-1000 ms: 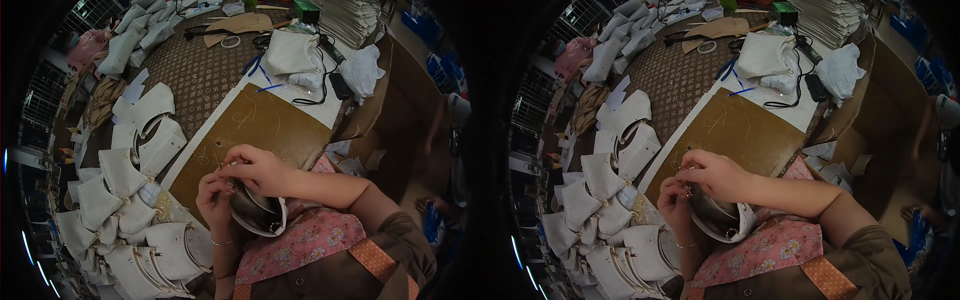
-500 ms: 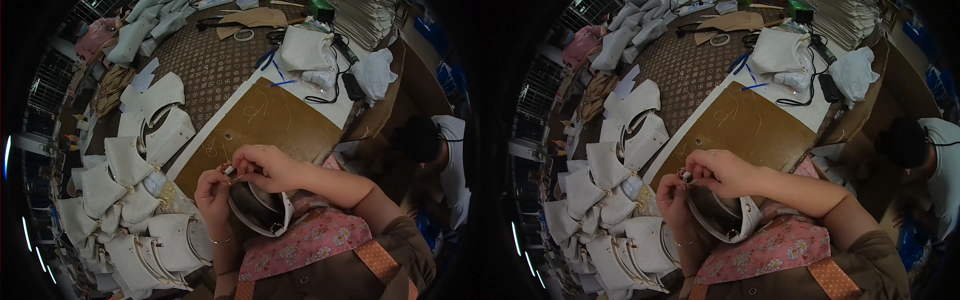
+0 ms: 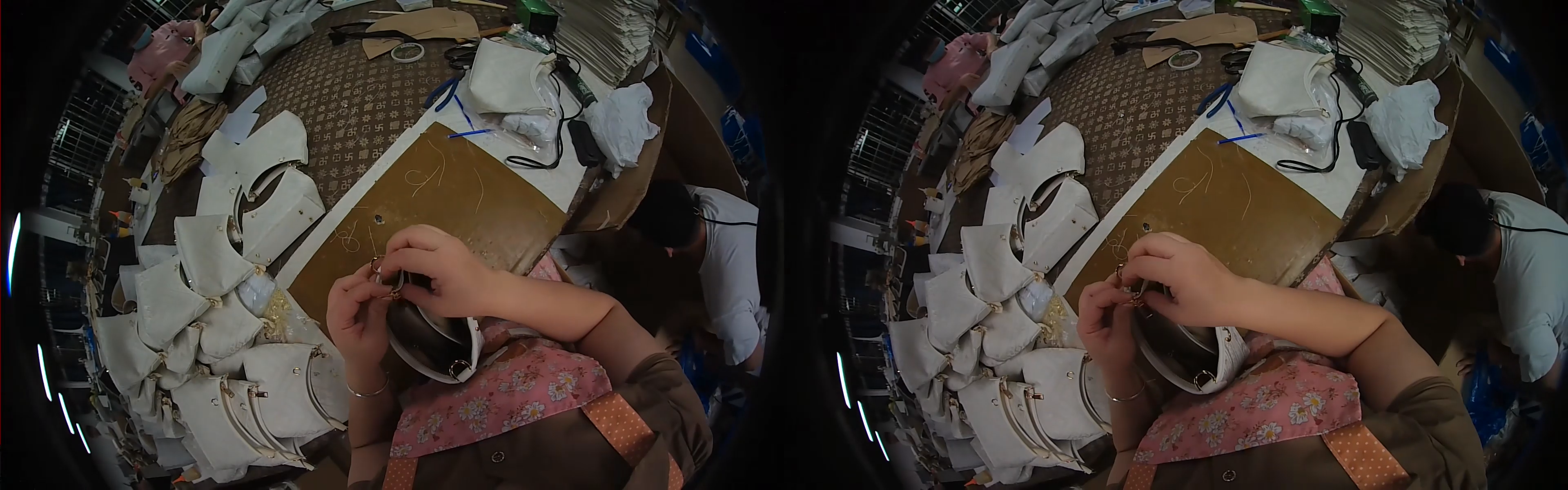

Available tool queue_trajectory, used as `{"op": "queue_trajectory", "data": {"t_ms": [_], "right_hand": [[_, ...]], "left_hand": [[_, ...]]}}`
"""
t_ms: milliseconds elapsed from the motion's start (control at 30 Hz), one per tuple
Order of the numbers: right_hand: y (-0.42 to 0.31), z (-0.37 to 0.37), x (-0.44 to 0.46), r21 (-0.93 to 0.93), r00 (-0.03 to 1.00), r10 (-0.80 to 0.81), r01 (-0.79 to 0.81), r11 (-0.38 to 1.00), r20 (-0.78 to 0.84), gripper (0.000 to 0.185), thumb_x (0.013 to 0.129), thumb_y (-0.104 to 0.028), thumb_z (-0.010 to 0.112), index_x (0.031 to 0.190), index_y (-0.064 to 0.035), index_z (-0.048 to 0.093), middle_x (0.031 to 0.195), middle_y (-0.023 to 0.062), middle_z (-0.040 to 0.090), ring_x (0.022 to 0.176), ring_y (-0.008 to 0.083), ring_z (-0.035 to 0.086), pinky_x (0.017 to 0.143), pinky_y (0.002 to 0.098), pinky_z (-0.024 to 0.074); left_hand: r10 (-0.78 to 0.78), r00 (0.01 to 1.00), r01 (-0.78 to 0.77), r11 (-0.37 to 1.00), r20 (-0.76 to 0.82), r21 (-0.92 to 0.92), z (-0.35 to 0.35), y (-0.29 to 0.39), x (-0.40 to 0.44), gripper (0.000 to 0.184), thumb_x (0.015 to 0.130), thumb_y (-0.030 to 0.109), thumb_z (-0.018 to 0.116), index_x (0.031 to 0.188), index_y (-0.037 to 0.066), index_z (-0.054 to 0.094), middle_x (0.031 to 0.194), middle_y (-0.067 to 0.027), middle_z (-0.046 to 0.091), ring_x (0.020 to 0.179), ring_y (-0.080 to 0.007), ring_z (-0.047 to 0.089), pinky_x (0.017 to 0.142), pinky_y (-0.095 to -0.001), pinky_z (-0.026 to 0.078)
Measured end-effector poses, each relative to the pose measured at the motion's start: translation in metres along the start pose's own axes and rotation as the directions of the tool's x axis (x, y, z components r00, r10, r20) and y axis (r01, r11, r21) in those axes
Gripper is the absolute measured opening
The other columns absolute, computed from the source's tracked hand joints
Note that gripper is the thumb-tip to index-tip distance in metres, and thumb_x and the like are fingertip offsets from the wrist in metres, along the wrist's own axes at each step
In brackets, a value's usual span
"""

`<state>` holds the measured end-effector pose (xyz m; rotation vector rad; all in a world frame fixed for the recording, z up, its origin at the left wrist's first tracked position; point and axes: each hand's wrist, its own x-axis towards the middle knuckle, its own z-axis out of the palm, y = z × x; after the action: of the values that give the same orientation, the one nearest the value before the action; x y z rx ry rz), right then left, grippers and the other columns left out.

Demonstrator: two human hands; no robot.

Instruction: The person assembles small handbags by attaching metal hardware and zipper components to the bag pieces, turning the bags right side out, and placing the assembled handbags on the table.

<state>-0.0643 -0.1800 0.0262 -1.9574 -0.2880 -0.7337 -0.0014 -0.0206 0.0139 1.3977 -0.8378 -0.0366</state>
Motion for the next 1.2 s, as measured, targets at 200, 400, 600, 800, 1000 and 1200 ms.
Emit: {"op": "queue_trajectory", "data": {"t_ms": [200,400,600,800,1000,1200], "right_hand": [[-0.001,0.004,-0.006,-0.118,0.991,0.108,-0.116,0.986,-0.075,0.029,0.064,0.004,0.067,0.088,-0.0114,0.068,0.100,0.0061,0.053,0.085,0.0218,0.055,0.068,0.0301,0.0473],[0.008,0.001,-0.004,0.115,0.981,0.187,-0.191,0.975,0.043,0.023,0.067,0.000,0.071,0.088,-0.0079,0.069,0.094,0.0059,0.053,0.084,0.0198,0.056,0.068,0.0290,0.0483],[0.014,0.006,-0.003,0.143,0.994,0.087,-0.097,0.985,0.072,0.021,0.068,0.001,0.071,0.087,-0.0069,0.069,0.090,0.0057,0.054,0.080,0.0189,0.057,0.066,0.0285,0.0477],[0.008,0.009,0.000,0.099,0.991,0.109,-0.117,0.988,0.080,0.015,0.067,0.001,0.071,0.079,-0.0046,0.065,0.089,0.0070,0.052,0.080,0.0214,0.056,0.065,0.0294,0.0474],[0.002,0.007,0.002,0.024,0.990,0.108,-0.111,0.994,0.086,0.012,0.066,0.002,0.069,0.072,-0.0017,0.059,0.088,0.0088,0.051,0.079,0.0245,0.056,0.064,0.0308,0.0474],[0.001,0.006,0.004,0.047,0.987,0.118,-0.123,0.991,0.113,0.013,0.067,0.000,0.071,0.075,-0.0030,0.062,0.088,0.0082,0.052,0.079,0.0244,0.056,0.065,0.0305,0.0479]], "left_hand": [[-0.017,1.000,0.017,1.000,0.005,0.006,0.003,0.000,0.002,0.007,0.081,-0.006,0.061,0.086,-0.002,0.064,0.092,-0.0104,0.056,0.099,-0.0273,0.061,0.085,-0.0337,0.049],[0.029,0.999,-0.024,0.991,-0.036,0.133,-0.003,0.000,0.002,0.007,0.083,-0.006,0.059,0.088,-0.002,0.062,0.093,-0.0119,0.058,0.093,-0.0247,0.061,0.082,-0.0315,0.050],[-0.066,0.996,0.068,0.997,-0.060,0.032,-0.010,-0.003,-0.004,0.005,0.086,-0.005,0.056,0.089,-0.002,0.058,0.096,-0.0143,0.061,0.093,-0.0234,0.061,0.082,-0.0294,0.048],[-0.017,0.999,0.024,0.988,-0.050,0.155,-0.010,0.002,-0.003,0.003,0.087,-0.003,0.056,0.088,-0.002,0.058,0.097,-0.0155,0.062,0.092,-0.0236,0.061,0.082,-0.0303,0.048],[0.008,0.997,0.005,0.984,-0.077,0.180,-0.005,0.002,-0.003,0.003,0.088,-0.001,0.055,0.087,-0.001,0.058,0.093,-0.0148,0.063,0.091,-0.0242,0.062,0.079,-0.0300,0.048],[0.043,0.999,-0.040,0.940,-0.001,0.339,-0.009,0.006,-0.002,0.005,0.085,-0.002,0.055,0.089,0.000,0.058,0.093,-0.0145,0.063,0.091,-0.0256,0.062,0.080,-0.0307,0.048]]}}
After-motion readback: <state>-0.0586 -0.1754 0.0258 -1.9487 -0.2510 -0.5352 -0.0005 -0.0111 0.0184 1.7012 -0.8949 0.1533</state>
